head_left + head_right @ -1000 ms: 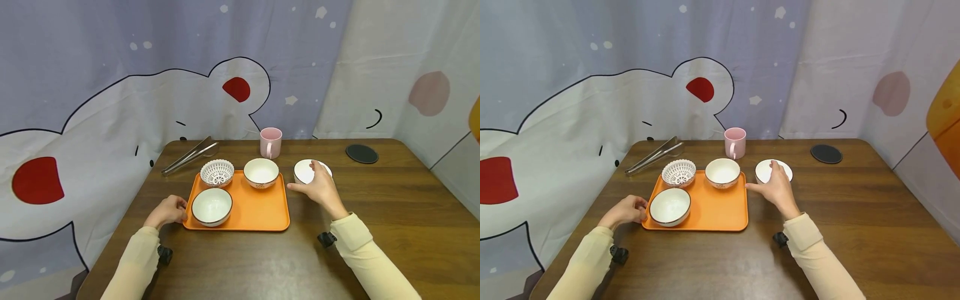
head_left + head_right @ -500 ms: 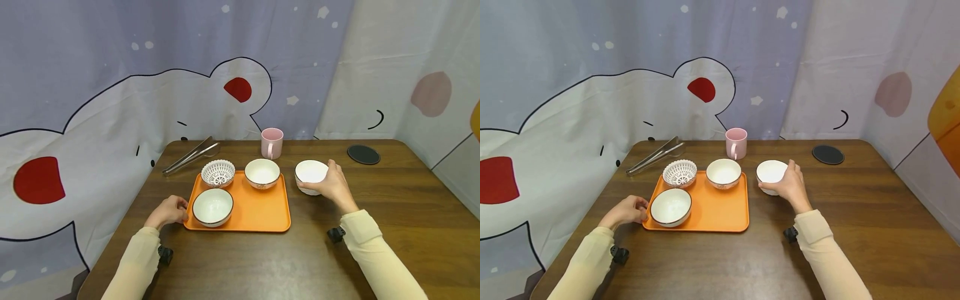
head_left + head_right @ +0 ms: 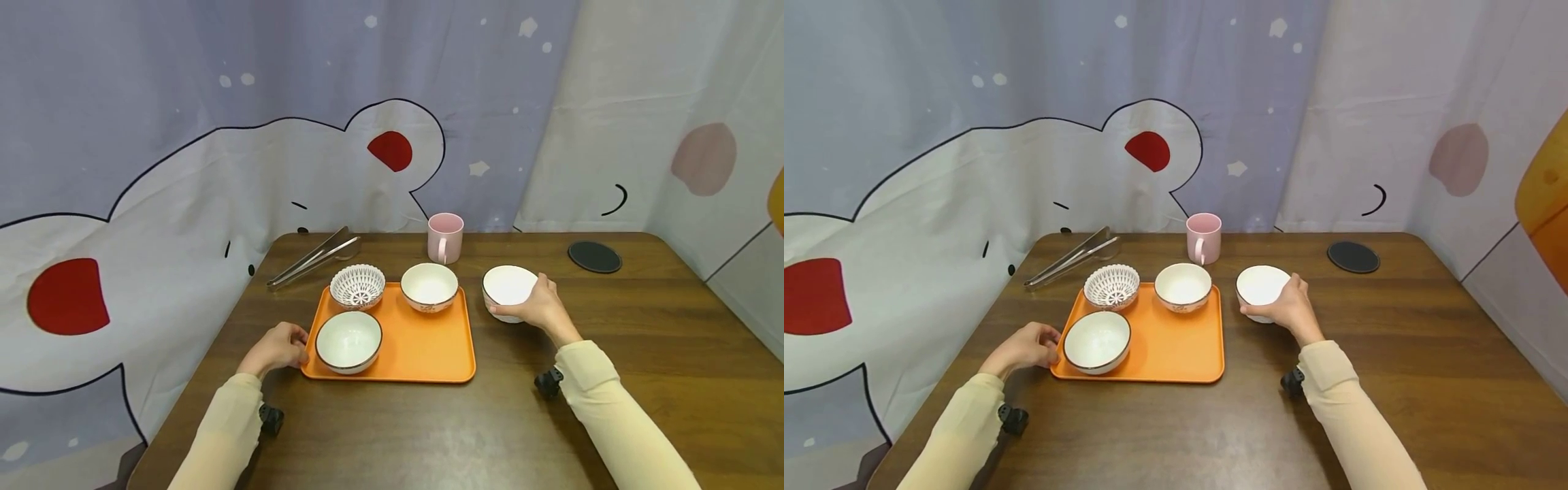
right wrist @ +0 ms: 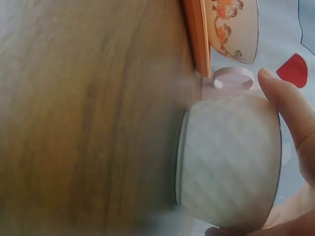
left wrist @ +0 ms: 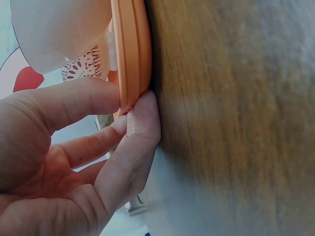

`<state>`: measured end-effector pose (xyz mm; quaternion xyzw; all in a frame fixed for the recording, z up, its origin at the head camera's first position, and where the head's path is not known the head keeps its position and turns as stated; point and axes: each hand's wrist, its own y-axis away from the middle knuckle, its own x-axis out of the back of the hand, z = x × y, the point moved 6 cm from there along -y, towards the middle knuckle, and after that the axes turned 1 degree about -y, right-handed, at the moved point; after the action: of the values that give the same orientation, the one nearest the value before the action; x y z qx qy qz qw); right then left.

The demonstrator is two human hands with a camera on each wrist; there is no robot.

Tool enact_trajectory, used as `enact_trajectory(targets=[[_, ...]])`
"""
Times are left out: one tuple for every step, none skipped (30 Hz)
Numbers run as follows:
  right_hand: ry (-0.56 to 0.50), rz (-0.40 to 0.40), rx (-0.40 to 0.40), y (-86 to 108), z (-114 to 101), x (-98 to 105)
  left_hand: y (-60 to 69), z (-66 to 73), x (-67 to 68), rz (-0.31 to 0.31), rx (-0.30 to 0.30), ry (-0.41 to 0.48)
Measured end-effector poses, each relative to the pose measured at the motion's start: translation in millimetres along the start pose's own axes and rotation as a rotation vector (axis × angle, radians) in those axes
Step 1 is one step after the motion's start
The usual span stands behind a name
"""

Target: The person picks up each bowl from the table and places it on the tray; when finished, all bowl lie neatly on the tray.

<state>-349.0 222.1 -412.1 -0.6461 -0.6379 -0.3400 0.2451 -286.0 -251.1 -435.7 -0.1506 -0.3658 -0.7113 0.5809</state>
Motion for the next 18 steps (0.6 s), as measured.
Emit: enact_trajectory(targets=[[-0.006,-0.001,-0.002,-0.6,0.8,-0.7,-0.1,0.1,-0.1,-0.001,-0.001,0.000],[-0.008,0.002,-0.002,-1.2,1.3,-1.1,-0.2,0.3,-0.2,-0.003,-0.002,-0.001],[-0.013,0.005,-0.004,-1.6,1.6,-1.4,-0.5,0.0,-0.4,-0.004,-0.005,-0.004],[-0.018,0.011,-0.004,-1.9,1.7,-1.6,-0.6,-0.6,-0.4,0.000,-0.001,-0.006],[-0.020,0.019,-0.002,-1.9,1.4,-1.6,-0.6,-0.8,-0.6,0.000,-0.003,-0.008],[-0.022,0.029,0.000,-2.1,0.9,-1.6,-0.6,-1.0,-0.5,0.002,-0.004,-0.009],[-0.022,0.041,0.003,-2.3,0.4,-1.5,-0.7,-1.1,-0.2,0.003,-0.007,-0.011],[-0.024,0.054,0.007,-2.4,-0.2,-1.4,-0.6,-1.2,-0.1,0.003,-0.010,-0.013],[-0.027,0.066,0.011,-2.3,-0.7,-1.4,-0.4,-1.1,0.1,0.003,-0.013,-0.015],[-0.028,0.078,0.017,-2.0,-1.4,-1.3,0.0,-0.7,0.4,0.005,-0.014,-0.016],[-0.034,0.089,0.022,-2.0,-1.7,-1.3,0.2,-0.5,0.7,0.006,-0.015,-0.017],[-0.043,0.099,0.025,-1.8,-1.7,-1.2,0.4,-0.2,1.1,0.008,-0.013,-0.015],[-0.052,0.107,0.027,-1.4,-1.7,-1.2,0.4,0.0,1.2,0.007,-0.011,-0.015],[-0.065,0.115,0.029,-0.8,-1.7,-0.9,0.4,0.3,1.1,0.007,-0.010,-0.015],[-0.075,0.121,0.031,0.0,-1.8,-0.4,0.4,0.9,1.1,0.003,-0.015,-0.017],[-0.085,0.124,0.033,1.0,-1.7,0.2,0.3,1.0,1.2,0.004,-0.010,-0.015],[-0.094,0.127,0.033,1.8,-1.4,0.9,0.1,0.9,1.3,0.003,-0.006,-0.014],[-0.096,0.130,0.037,2.8,-1.7,2.2,0.0,0.8,1.3,0.003,-0.003,-0.011]])
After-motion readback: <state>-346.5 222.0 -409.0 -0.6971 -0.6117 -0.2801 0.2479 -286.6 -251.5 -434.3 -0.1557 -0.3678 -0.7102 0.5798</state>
